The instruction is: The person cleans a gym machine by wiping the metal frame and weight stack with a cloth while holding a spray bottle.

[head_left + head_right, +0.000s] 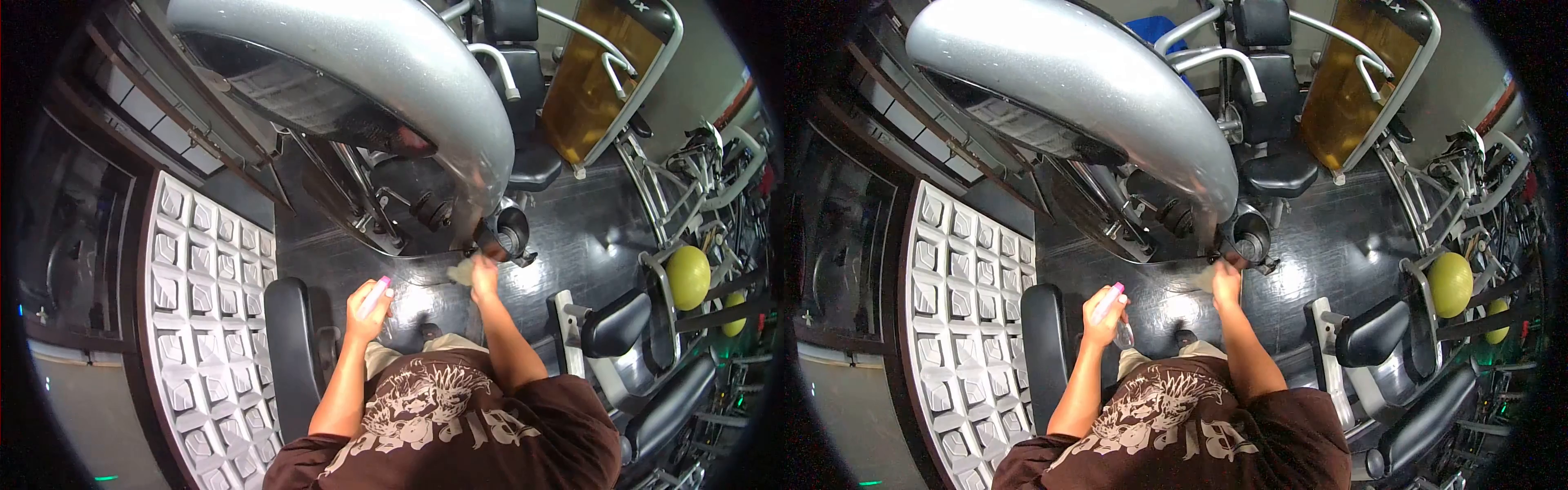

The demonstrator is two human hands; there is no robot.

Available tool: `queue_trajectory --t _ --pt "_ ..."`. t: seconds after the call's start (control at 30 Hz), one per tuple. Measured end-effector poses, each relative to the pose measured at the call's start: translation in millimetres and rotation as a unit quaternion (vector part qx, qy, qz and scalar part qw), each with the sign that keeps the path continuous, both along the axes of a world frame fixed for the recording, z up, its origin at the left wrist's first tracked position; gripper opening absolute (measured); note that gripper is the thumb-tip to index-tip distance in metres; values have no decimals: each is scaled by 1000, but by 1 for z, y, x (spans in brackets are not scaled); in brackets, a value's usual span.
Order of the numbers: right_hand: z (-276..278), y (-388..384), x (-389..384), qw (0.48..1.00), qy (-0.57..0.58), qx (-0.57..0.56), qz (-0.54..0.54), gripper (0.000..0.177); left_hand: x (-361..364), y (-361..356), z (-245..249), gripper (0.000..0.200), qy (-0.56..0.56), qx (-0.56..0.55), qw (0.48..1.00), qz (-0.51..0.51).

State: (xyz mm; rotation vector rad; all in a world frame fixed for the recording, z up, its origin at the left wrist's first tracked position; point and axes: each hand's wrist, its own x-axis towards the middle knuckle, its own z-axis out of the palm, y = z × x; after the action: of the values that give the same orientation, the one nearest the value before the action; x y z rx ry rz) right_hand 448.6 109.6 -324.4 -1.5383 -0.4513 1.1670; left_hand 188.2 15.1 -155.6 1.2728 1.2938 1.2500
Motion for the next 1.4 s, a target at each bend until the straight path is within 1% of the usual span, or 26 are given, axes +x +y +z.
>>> queue_trajectory --t 0.03,0.07,0.13,0.2,0.23,0.3,0.37,0.4,0.47,0.5,0.53,0.6,0.7,0.73,0.77,0.8,0.83,0.87,0.93,0.97,1.07,1.2,1.23,1.27,1.33,1.4 --pt "16 3 -8 999 -26 3 25 26 1 0 3 19 4 0 1000 -2" --pt "-23 14 -12 998 -50 28 -3 41 2 0 7 20 9 2 1000 -4" --pt "39 0 -32 986 -163 -43 8 55 2 1 11 20 13 1 1000 -5" --pt "0 -4 -38 970 -239 -29 43 57 4 3 10 19 7 -1 1000 -6" --pt "-1 -11 -41 961 -273 -21 46 58 5 4 10 18 5 1 1000 -12" --pt "0 -23 -47 970 -195 -10 147 56 7 9 9 17 4 6 1000 -24" --pt "2 -33 -56 953 -191 26 233 54 15 14 11 16 -2 3 999 -33" --pt "4 -33 -58 960 -104 10 259 50 18 15 12 15 -4 1 999 -36" --pt "10 -37 -43 976 22 -10 217 39 17 16 13 13 -4 -6 999 -50" --pt "-31 -31 -27 987 36 -14 154 30 16 14 13 13 -6 -3 999 -53" --pt "-22 -32 -8 991 86 1 105 29 15 14 13 13 -9 1 999 -54" --pt "-21 -14 17 997 12 -75 13 28 10 12 10 13 -14 4 999 -41" --pt "19 -1 6 1000 11 -13 25 33 -1 9 -1 13 -1 6 999 -34" --pt "21 4 -8 999 14 3 52 42 -2 10 -2 14 6 7 999 -34" --pt "22 6 -25 994 -103 -8 27 47 -3 10 -2 14 3 5 999 -33" --pt "24 6 -36 976 -219 -19 2 52 -2 10 1 15 1 3 999 -32" --pt "6 9 -40 979 -201 -16 6 61 -2 11 3 15 -1 1 999 -32" --pt "-11 7 -42 969 -245 -16 12 58 -3 15 4 15 -3 0 999 -35" --pt "6 -7 -48 942 -333 -24 25 54 -1 16 3 16 -10 -10 999 -43" --pt "14 -13 -44 939 -341 3 46 55 0 16 1 17 -8 -4 999 -52" --pt "26 -24 -37 937 -324 27 126 54 6 28 2 16 -3 13 997 -73" --pt "16 -43 -31 936 -290 60 189 50 14 33 12 13 -14 19 996 -86" --pt "12 -38 -33 992 -30 57 113 42 12 33 15 13 -19 17 996 -89" --pt "10 -39 -22 997 26 14 66 39 9 33 17 12 -23 14 996 -90" --pt "4 -24 -11 999 -42 4 -17 38 -1 31 18 13 -16 17 996 -89" --pt "14 -10 -16 998 -61 -20 -22 47 -13 31 15 13 -11 17 996 -86"
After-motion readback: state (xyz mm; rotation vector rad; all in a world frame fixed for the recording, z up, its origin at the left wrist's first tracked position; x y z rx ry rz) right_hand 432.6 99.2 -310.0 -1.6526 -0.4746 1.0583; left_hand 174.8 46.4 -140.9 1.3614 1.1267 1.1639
